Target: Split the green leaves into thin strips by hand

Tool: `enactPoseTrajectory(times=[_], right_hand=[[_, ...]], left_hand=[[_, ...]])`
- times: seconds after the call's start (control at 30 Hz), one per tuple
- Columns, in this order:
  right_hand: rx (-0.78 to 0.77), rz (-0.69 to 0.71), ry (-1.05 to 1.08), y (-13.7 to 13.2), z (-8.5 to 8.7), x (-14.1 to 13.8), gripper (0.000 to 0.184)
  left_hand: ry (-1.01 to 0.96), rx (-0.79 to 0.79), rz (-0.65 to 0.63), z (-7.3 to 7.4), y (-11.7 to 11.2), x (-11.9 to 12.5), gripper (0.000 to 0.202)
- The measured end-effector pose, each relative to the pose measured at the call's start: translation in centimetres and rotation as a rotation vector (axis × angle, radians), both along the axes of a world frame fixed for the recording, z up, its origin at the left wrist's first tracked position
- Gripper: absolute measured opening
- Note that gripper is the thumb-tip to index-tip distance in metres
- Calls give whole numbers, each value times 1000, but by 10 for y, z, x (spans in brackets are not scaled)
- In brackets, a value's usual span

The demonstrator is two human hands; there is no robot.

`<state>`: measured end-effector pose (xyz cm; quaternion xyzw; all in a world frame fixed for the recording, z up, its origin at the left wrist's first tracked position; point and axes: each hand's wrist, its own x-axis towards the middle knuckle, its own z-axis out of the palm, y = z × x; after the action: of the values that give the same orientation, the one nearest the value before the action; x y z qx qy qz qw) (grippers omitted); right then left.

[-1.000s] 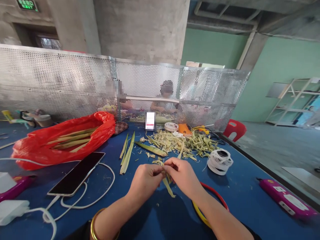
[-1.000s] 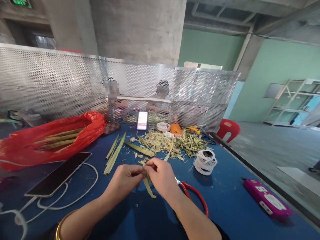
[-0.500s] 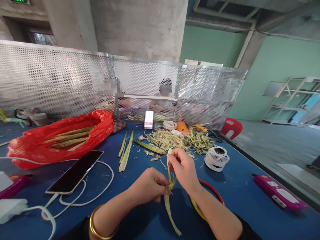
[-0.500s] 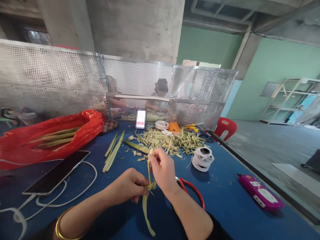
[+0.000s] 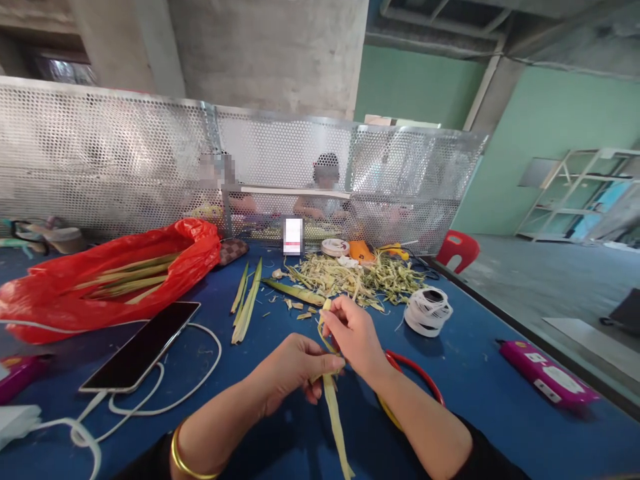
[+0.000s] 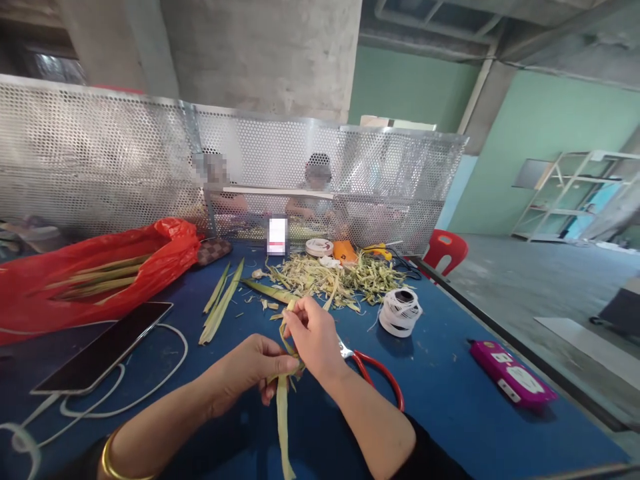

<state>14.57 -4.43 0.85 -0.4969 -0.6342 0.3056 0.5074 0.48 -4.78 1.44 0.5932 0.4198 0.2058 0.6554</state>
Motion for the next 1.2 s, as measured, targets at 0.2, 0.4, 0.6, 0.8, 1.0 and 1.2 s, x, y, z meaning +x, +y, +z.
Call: enactPoseTrajectory(times=[0.2, 0.4, 0.6, 0.8, 1.0, 1.2], right_hand=[[-155, 65, 299, -1, 3, -5, 23], [-96, 168, 213, -1, 8, 0, 16], [-53, 299, -221, 4, 20, 26, 18], [259, 68, -497, 6, 17, 27, 18], [360, -77, -607, 10, 9, 25, 20], [319, -49, -319, 2, 17, 26, 29]], left_hand=[[36, 21, 34, -5, -1, 4, 28], [-16, -8, 119, -2, 1, 5, 23], [-184, -13, 340, 7, 9, -5, 26], [-190, -35, 283, 3, 14, -10, 28], [-237, -62, 266, 0, 15, -10, 29], [-256, 23, 423, 6, 14, -7, 28]])
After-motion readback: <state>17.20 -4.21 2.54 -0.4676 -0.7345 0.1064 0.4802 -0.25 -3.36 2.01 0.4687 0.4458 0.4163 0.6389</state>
